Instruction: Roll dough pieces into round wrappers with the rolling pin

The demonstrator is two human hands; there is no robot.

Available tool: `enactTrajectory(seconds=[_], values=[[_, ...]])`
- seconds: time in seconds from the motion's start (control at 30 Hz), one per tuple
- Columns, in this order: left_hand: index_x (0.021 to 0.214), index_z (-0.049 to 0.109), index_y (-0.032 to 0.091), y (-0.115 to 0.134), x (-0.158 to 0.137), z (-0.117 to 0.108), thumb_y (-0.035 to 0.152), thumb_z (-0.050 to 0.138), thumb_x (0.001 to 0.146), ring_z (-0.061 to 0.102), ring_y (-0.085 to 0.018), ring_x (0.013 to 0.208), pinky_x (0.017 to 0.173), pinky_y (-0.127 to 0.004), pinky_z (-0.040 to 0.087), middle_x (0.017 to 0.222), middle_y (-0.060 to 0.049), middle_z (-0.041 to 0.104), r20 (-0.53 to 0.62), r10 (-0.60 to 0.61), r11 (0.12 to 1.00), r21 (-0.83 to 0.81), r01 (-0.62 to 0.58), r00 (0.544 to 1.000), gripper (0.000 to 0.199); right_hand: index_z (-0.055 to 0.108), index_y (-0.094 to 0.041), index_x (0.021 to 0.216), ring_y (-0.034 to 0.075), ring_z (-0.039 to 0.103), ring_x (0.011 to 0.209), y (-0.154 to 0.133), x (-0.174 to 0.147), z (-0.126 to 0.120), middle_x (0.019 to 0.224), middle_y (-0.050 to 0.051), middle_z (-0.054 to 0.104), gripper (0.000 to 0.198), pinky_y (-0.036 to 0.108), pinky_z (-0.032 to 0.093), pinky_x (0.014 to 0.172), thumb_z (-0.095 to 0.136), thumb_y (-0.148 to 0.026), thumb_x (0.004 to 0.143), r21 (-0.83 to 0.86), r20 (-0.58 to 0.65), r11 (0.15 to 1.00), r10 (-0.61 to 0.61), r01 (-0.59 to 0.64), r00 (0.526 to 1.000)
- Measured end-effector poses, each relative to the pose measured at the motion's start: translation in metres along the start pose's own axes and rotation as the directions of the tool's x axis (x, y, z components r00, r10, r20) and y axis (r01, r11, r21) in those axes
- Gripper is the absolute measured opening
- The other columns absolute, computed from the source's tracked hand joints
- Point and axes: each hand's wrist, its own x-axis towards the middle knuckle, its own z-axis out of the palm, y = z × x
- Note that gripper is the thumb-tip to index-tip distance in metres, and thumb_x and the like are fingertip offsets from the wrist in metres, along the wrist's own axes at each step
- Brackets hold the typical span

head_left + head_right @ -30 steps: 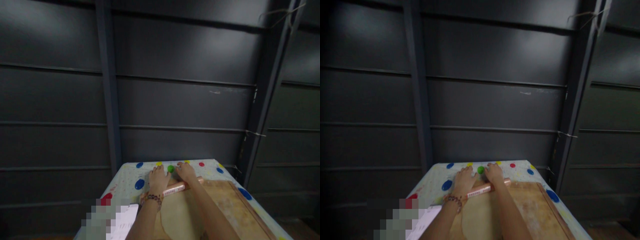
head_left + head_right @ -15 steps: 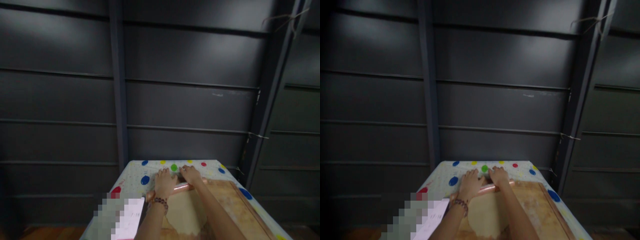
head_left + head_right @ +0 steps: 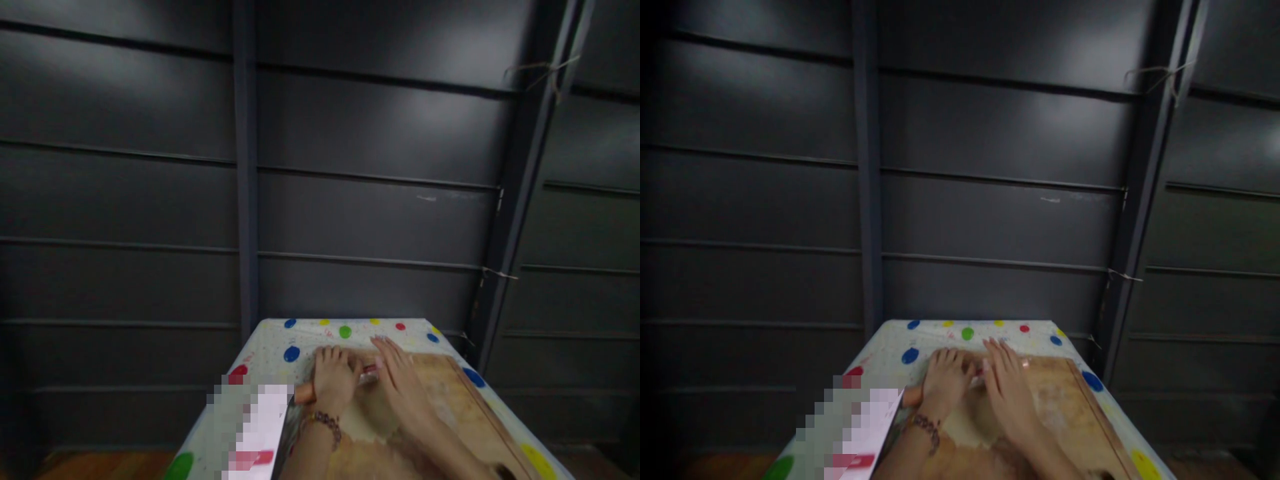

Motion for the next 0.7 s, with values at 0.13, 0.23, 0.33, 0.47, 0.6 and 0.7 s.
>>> enactTrajectory(seconds=[0.13,0.23,0.33,0.47,0.6,0.7], values=[[0.11,0.072,0.029,0.001,-0.006,-0.004,0.026,0.044,0.095,0.058,-0.031,0.111,0.101,-0.054,0.04,0.116,-0.007,0.07,-0.011,0.035,0.999,-0.005,-0.035,0.999,0.031,0.042,-0.03,0.15,0.022,0.025,0.148,0.014,0.0,0.005,0.159,0.001,0.036,0.053,0.051,0.019,0.121,0.02,-0.044,0.104,-0.17,0.108,0.985,-0.001,0.02,0.994],[0.119,0.069,0.028,0.002,-0.011,-0.007,0.033,0.044,0.097,0.057,-0.029,0.117,0.108,-0.051,0.037,0.123,-0.006,0.069,-0.026,0.047,0.998,-0.029,-0.047,0.999,0.033,0.046,-0.022,0.148,0.023,0.024,0.149,0.039,0.016,0.009,0.157,0.006,0.04,0.053,0.05,0.022,0.12,0.022,-0.037,0.103,-0.294,0.102,0.953,-0.036,0.065,0.994],[0.125,0.065,0.026,0.001,-0.013,-0.006,0.04,0.045,0.096,0.055,-0.026,0.124,0.11,-0.045,0.038,0.131,-0.005,0.065,-0.009,0.04,0.997,-0.061,-0.041,0.999,0.038,0.051,-0.017,0.144,0.028,0.026,0.148,0.064,0.029,0.01,0.154,0.01,0.043,0.051,0.053,0.021,0.12,0.027,-0.032,0.101,-0.36,0.158,0.929,-0.026,0.082,0.987],[0.132,0.059,0.025,-0.005,-0.012,-0.005,0.047,0.047,0.094,0.051,-0.025,0.13,0.112,-0.045,0.037,0.139,-0.005,0.061,0.05,0.053,0.99,-0.13,-0.046,0.997,0.046,0.06,-0.02,0.136,0.027,0.038,0.142,0.081,0.033,0.012,0.148,0.008,0.052,0.046,0.047,0.026,0.119,0.033,-0.028,0.099,-0.34,0.267,0.933,-0.023,0.117,0.963],[0.137,0.055,0.023,-0.013,-0.014,-0.007,0.053,0.049,0.093,0.048,-0.024,0.134,0.115,-0.04,0.035,0.142,-0.006,0.058,0.054,0.103,0.983,-0.157,-0.093,0.993,0.053,0.062,-0.018,0.134,0.027,0.044,0.138,0.08,0.033,0.012,0.147,0.01,0.053,0.046,0.043,0.029,0.117,0.033,-0.026,0.099,-0.324,0.301,0.938,-0.024,0.126,0.953],[0.136,0.056,0.021,-0.017,-0.019,-0.009,0.054,0.047,0.095,0.044,-0.027,0.137,0.116,-0.043,0.033,0.146,-0.008,0.055,-0.012,0.137,0.98,-0.141,-0.137,0.991,0.053,0.063,-0.019,0.132,0.028,0.044,0.138,0.077,0.035,0.012,0.148,0.009,0.051,0.044,0.042,0.029,0.116,0.037,-0.024,0.097,-0.324,0.313,0.94,-0.001,0.107,0.95]])
